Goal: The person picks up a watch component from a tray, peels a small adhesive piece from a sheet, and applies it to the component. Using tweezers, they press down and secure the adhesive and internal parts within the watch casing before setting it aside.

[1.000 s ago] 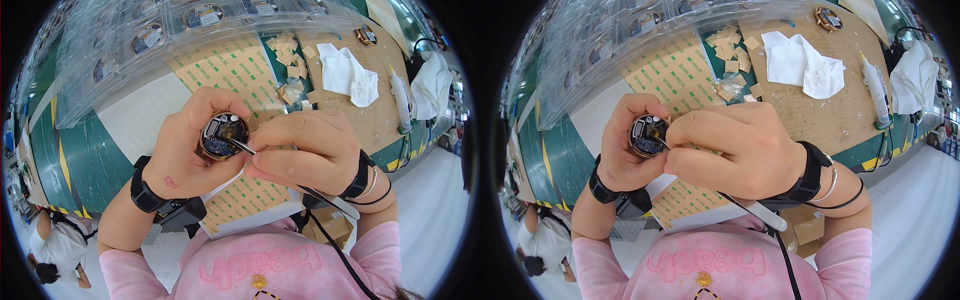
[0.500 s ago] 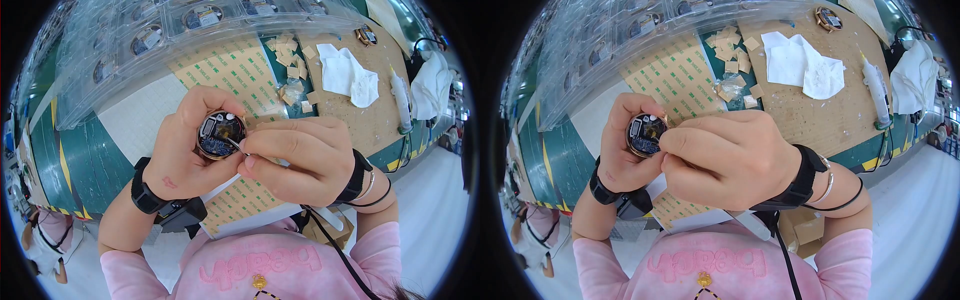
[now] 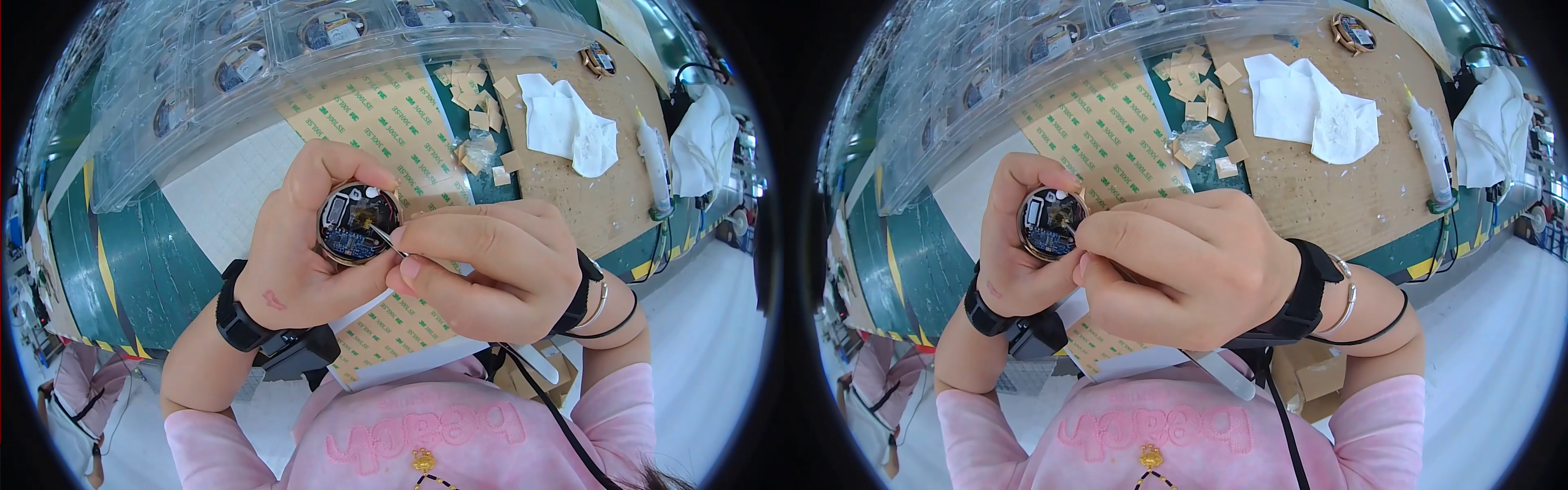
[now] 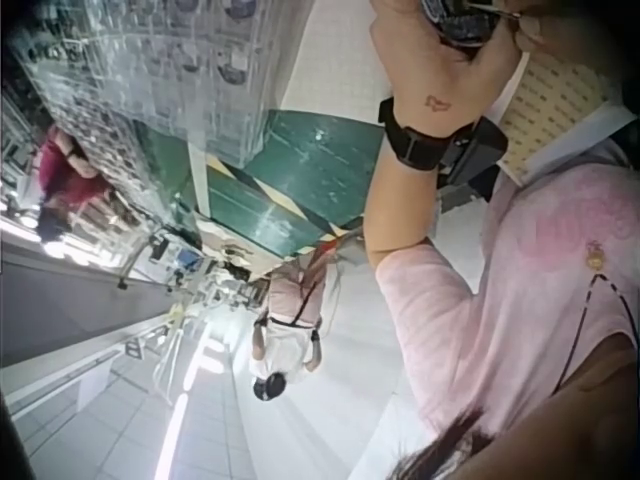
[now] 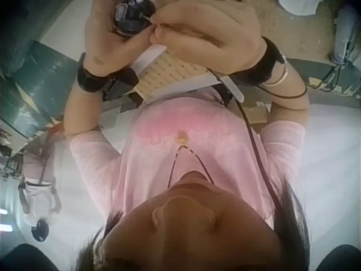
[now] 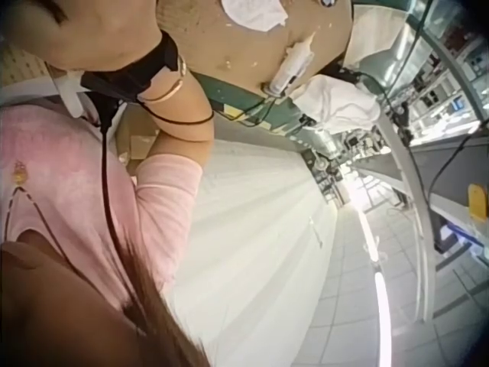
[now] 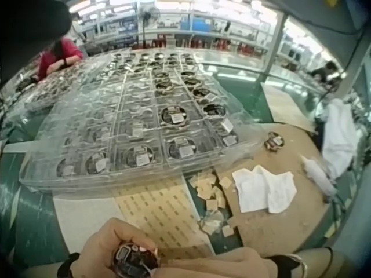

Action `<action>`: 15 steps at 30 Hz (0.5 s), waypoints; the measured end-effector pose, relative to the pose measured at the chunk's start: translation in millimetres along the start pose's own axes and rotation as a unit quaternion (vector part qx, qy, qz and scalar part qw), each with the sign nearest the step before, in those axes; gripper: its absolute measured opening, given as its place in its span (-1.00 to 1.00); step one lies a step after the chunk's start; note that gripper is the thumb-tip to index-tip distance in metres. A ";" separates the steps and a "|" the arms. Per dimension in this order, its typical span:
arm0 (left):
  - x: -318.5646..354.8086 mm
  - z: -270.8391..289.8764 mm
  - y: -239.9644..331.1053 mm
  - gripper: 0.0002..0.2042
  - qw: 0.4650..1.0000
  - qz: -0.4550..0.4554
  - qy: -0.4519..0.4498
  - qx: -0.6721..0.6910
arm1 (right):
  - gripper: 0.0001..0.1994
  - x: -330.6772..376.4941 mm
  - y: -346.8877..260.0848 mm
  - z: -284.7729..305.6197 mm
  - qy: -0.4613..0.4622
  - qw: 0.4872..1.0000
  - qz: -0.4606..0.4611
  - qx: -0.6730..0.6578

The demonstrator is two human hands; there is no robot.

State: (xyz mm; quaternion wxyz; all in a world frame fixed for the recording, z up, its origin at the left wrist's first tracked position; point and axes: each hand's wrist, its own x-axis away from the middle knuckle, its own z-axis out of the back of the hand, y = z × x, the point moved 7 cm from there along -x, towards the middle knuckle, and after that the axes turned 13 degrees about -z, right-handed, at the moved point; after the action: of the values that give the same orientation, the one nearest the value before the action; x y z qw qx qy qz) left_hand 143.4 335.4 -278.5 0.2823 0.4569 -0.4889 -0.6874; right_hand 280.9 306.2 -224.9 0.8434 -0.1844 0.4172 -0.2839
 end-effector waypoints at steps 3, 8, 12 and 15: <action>0.3 0.3 1.4 -0.52 1.000 -0.010 -0.002 -0.009 | -0.78 -0.8 0.6 0.4 -0.012 1.000 -0.016 -0.008; 1.0 -0.3 -0.2 -0.52 1.000 -0.001 0.001 0.003 | -0.74 -2.1 7.8 2.2 -0.052 0.996 -0.059 -0.045; 2.1 -0.8 -1.5 -0.53 1.000 0.008 -0.001 -0.008 | -0.71 -3.0 11.1 2.2 -0.067 0.992 -0.080 -0.068; 3.3 -0.7 -3.3 -0.54 1.000 0.022 0.001 -0.014 | -0.71 -2.8 11.9 1.0 -0.071 0.992 -0.082 -0.068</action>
State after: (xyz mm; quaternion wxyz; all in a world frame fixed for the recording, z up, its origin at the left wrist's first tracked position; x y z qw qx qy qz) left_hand 142.9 333.5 -282.7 0.3044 0.4425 -0.4889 -0.6874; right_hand 284.2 317.2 -229.2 0.8301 -0.2948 0.3584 -0.3092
